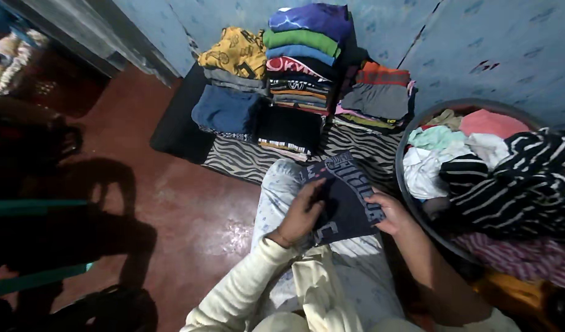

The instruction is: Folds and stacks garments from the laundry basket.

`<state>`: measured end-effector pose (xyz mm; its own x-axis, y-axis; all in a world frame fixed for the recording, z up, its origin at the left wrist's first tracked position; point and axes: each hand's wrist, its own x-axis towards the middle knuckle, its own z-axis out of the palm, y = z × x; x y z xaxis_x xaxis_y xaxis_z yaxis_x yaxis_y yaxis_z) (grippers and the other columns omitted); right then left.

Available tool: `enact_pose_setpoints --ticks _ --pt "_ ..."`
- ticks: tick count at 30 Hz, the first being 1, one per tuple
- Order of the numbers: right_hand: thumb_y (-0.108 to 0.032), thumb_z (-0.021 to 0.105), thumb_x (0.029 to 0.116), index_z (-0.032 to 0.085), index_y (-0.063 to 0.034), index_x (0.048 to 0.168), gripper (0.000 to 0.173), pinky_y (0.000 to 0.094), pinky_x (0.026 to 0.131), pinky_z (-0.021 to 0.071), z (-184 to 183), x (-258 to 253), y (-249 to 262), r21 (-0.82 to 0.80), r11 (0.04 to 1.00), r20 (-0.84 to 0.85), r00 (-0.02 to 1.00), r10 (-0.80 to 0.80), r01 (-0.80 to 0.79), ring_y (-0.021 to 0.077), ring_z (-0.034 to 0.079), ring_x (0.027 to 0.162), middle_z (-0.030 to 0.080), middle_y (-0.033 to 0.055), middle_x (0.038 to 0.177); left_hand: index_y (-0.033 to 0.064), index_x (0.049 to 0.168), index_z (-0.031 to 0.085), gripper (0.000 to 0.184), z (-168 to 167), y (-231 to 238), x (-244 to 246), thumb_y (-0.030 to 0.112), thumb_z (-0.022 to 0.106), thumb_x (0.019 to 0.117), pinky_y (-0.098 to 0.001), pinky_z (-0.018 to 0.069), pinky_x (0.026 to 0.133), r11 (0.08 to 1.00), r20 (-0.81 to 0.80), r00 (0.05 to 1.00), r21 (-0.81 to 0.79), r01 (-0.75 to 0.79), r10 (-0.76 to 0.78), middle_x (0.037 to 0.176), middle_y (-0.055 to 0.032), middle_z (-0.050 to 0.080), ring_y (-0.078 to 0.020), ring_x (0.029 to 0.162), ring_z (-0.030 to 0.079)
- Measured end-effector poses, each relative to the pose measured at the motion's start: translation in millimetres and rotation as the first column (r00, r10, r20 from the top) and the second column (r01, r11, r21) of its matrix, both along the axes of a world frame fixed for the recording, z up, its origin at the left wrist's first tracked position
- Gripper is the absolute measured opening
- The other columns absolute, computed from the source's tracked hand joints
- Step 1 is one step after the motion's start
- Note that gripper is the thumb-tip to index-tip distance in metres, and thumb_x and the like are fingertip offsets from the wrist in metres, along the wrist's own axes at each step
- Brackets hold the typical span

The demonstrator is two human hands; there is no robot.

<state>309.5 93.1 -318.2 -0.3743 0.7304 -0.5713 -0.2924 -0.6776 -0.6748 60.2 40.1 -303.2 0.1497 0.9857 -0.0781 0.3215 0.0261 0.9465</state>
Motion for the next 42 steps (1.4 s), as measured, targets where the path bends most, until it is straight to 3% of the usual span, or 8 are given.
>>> enact_pose_setpoints --ticks 4,11,18,21,25,32,36,42 --pt "0.001 0.04 0.093 0.036 -0.0121 0.15 0.059 0.0381 0.079 0.0618 -2 -2 1 -0.046 0.999 0.012 1.0 0.005 -0.004 0.018 0.07 0.099 0.067 0.0091 0.119 0.0111 0.157 0.039 0.079 -33 -9 -31 0.007 0.072 0.085 -0.0568 0.0326 0.12 0.954 -0.548 0.829 0.174 0.245 -0.113 0.163 -0.0149 0.036 -0.0392 0.149 0.033" --pt "0.012 0.041 0.0794 0.026 -0.0123 0.155 0.081 0.0388 0.082 0.0607 -6 6 -7 -0.033 0.999 0.042 0.999 -0.027 0.028 0.0168 0.068 0.105 0.062 0.0097 0.128 0.0316 0.156 0.042 0.112 -48 -2 -14 -0.001 0.086 0.0584 -0.0717 0.0167 0.12 0.803 -0.592 0.742 0.25 0.541 -0.316 0.167 -0.0185 0.025 -0.0508 0.152 0.02" --pt "-0.013 0.035 0.1048 0.034 -0.0099 0.153 0.049 0.0376 0.087 0.056 -4 50 5 0.002 0.996 0.238 0.967 -0.086 0.088 0.0189 0.066 0.107 0.062 0.0116 0.13 0.0041 0.139 0.061 0.046 27 54 1 0.032 0.058 0.1028 -0.06 0.0221 0.122 0.782 -0.433 0.669 -0.164 0.601 -0.604 0.154 -0.0173 0.049 -0.0382 0.148 0.036" --pt "-0.027 0.032 0.1117 0.042 -0.0086 0.146 0.04 0.0368 0.085 0.0565 1 57 5 -0.046 0.958 0.214 0.94 -0.266 0.282 0.0189 0.068 0.1 0.066 0.0096 0.122 -0.005 0.12 0.063 0.05 74 99 12 0.04 0.046 0.1087 -0.053 0.0497 0.092 0.842 -0.293 0.817 -0.391 0.371 -0.496 0.107 -0.023 0.066 -0.032 0.1 0.064" --pt "-0.053 0.013 0.1102 0.037 -0.0061 0.148 0.065 0.0468 0.086 0.0599 15 53 -4 -0.01 0.929 0.13 0.922 -0.366 0.37 0.03 0.072 0.1 0.069 0.0164 0.117 0.0037 0.133 0.058 0.059 105 153 10 0.052 0.034 0.1085 -0.0526 0.0534 0.091 0.877 0.042 0.992 -0.464 0.122 -0.116 0.118 -0.018 0.065 -0.0285 0.105 0.065" --pt "-0.071 0.027 0.1002 0.006 -0.0182 0.159 0.082 0.0585 0.084 0.0593 42 34 -22 0.178 0.97 0.121 0.974 -0.19 0.167 0.0373 0.064 0.119 0.054 0.0145 0.145 0.0174 0.133 0.055 0.066 88 99 45 0.066 0.02 0.1047 -0.0355 0.0601 0.068 0.915 0.687 0.654 -0.403 -0.018 0.315 0.106 -0.0075 0.07 -0.0193 0.084 0.07" --pt "-0.037 0.043 0.1061 0.012 -0.0124 0.157 0.065 0.05 0.077 0.063 30 42 -30 0.122 0.985 0.133 0.981 -0.14 0.124 0.0329 0.071 0.101 0.059 0.0171 0.131 0.006 0.142 0.042 0.066 22 23 76 0.054 0.012 0.109 -0.048 0.059 0.091 0.849 0.78 0.392 -0.528 -0.008 0.488 0.122 -0.0178 0.065 -0.0308 0.107 0.068" --pt "-0.011 0.054 0.1053 0.048 -0.0003 0.13 0.028 0.0355 0.071 0.0615 -5 49 -47 -0.037 0.999 0.314 0.949 0.029 -0.018 0.0189 0.069 0.077 0.063 0.0111 0.1 0.0006 0.139 0.046 0.05 -14 -39 51 0.039 0.029 0.1124 -0.041 0.0605 0.084 0.583 0.463 0.507 -0.807 -0.1 0.727 0.112 -0.0177 0.069 -0.027 0.096 0.072"
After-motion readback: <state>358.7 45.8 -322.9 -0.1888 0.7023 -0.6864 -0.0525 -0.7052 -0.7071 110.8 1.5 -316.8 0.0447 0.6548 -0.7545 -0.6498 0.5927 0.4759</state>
